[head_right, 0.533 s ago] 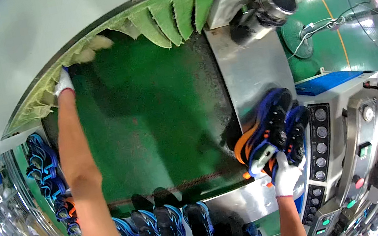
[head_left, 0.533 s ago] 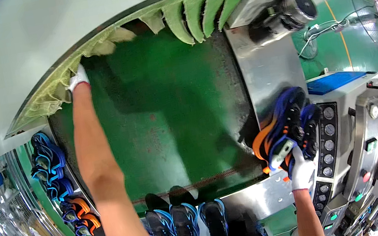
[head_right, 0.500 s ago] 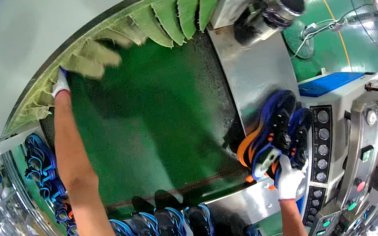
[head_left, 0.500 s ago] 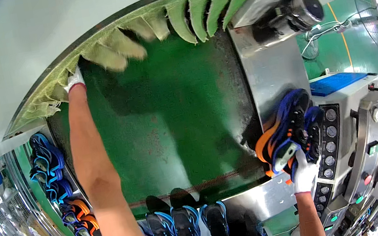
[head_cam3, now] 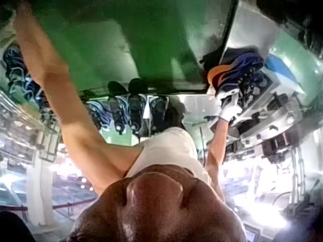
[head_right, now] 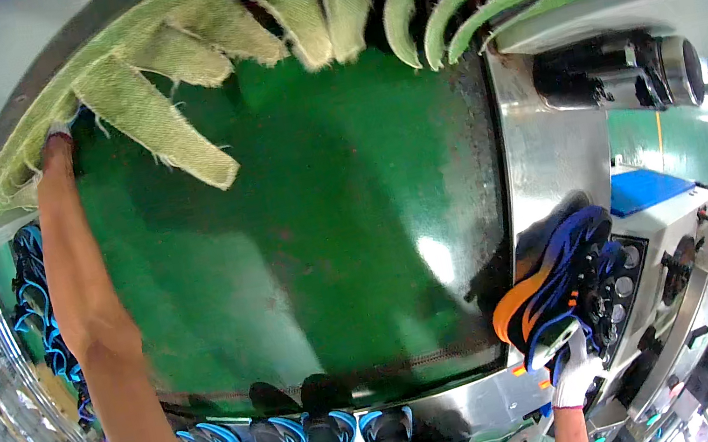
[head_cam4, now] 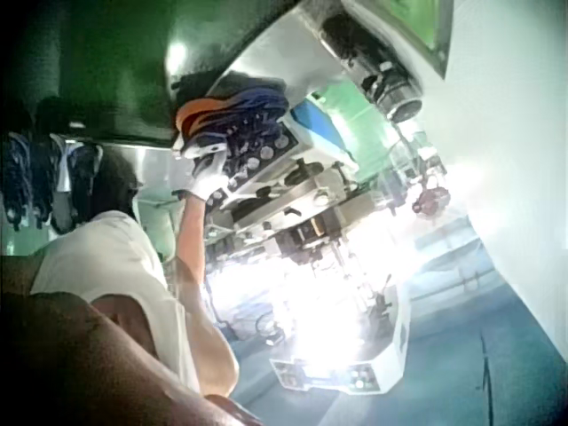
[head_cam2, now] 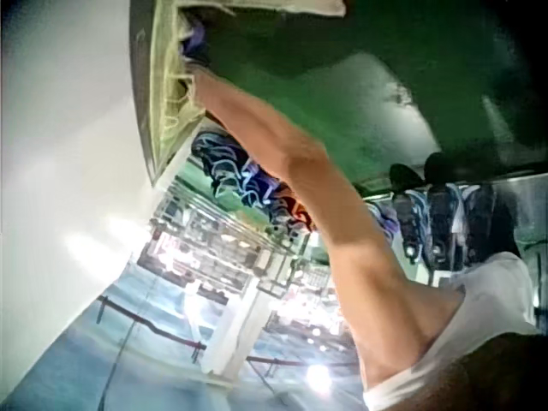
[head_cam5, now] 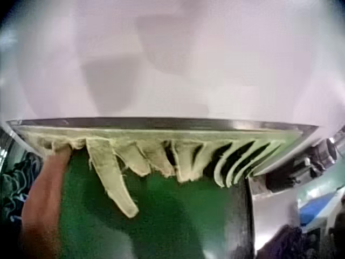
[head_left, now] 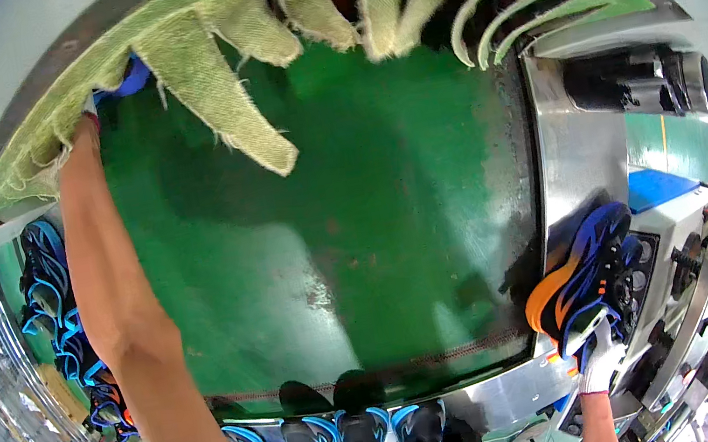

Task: The person uses machinery to process athletic shoes, taking them from a conveyor, placing them into a forming machine by hand, and then placing them onto a rack.

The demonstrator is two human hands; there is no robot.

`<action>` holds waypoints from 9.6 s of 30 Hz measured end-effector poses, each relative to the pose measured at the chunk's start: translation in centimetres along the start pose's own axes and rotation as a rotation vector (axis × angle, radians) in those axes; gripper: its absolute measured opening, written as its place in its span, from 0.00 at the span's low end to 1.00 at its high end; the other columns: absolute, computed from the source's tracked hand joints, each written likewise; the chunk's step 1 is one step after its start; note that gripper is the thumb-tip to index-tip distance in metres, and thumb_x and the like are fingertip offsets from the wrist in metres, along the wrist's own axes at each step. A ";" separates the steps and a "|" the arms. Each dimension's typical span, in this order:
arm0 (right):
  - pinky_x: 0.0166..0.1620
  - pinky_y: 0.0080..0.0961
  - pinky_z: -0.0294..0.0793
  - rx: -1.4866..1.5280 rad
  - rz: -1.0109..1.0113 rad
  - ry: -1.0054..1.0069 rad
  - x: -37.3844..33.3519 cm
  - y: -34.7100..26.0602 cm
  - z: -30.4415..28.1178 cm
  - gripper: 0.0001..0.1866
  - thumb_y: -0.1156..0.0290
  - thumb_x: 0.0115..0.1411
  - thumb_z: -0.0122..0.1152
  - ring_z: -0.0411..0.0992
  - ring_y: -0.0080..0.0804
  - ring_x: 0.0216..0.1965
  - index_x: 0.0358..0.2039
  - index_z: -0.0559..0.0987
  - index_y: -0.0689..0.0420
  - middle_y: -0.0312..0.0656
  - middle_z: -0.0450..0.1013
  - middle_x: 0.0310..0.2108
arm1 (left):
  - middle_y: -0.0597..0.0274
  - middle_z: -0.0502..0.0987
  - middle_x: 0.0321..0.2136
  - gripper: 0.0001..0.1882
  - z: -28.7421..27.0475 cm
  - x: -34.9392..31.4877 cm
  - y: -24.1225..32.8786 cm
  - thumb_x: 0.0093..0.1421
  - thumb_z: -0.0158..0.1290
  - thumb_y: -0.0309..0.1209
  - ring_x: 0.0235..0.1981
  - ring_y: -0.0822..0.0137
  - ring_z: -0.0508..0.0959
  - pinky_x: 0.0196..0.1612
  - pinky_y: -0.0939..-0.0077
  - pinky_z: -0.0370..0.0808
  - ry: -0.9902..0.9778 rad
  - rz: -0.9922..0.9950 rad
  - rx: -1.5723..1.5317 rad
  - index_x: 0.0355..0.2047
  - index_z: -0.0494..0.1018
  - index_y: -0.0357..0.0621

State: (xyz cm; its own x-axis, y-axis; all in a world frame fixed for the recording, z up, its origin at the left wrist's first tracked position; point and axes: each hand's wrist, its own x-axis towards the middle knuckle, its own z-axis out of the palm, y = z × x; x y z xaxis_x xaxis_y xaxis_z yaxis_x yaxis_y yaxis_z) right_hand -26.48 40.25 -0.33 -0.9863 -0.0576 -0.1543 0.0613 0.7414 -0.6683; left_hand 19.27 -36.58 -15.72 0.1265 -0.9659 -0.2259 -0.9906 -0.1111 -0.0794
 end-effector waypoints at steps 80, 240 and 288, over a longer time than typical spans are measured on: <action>0.38 0.27 0.81 1.199 0.250 0.526 0.2 28.3 -66.8 0.20 0.77 0.54 0.75 0.78 0.27 0.34 0.44 0.73 0.58 0.39 0.78 0.36 | 0.50 0.78 0.46 0.29 -24.7 -120.9 36.8 0.46 0.67 0.27 0.47 0.57 0.81 0.53 0.64 0.77 -0.610 2.113 -0.600 0.50 0.71 0.41; 0.60 0.31 0.74 0.706 0.193 -0.930 -32.1 -3.1 -1.5 0.39 0.80 0.55 0.68 0.75 0.32 0.55 0.68 0.66 0.64 0.47 0.76 0.57 | 0.50 0.80 0.53 0.36 -9.8 -66.7 -13.9 0.52 0.66 0.26 0.52 0.56 0.82 0.56 0.64 0.78 -0.191 0.669 -0.818 0.63 0.69 0.46; 0.55 0.33 0.77 0.214 1.009 0.981 -91.2 48.3 -71.2 0.29 0.53 0.71 0.57 0.78 0.36 0.50 0.60 0.77 0.65 0.49 0.78 0.54 | 0.30 0.70 0.57 0.37 -5.3 -153.9 -35.6 0.52 0.55 0.43 0.58 0.40 0.72 0.60 0.39 0.68 -1.833 3.072 0.055 0.57 0.69 0.30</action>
State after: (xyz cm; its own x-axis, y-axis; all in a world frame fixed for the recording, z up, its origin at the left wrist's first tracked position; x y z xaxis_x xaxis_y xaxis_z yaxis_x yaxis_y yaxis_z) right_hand 55.55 128.86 33.29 -0.2058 0.9708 -0.1232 0.7247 0.0666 -0.6859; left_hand 34.85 114.80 26.99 0.2496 0.8723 0.4204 0.4028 -0.4883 0.7741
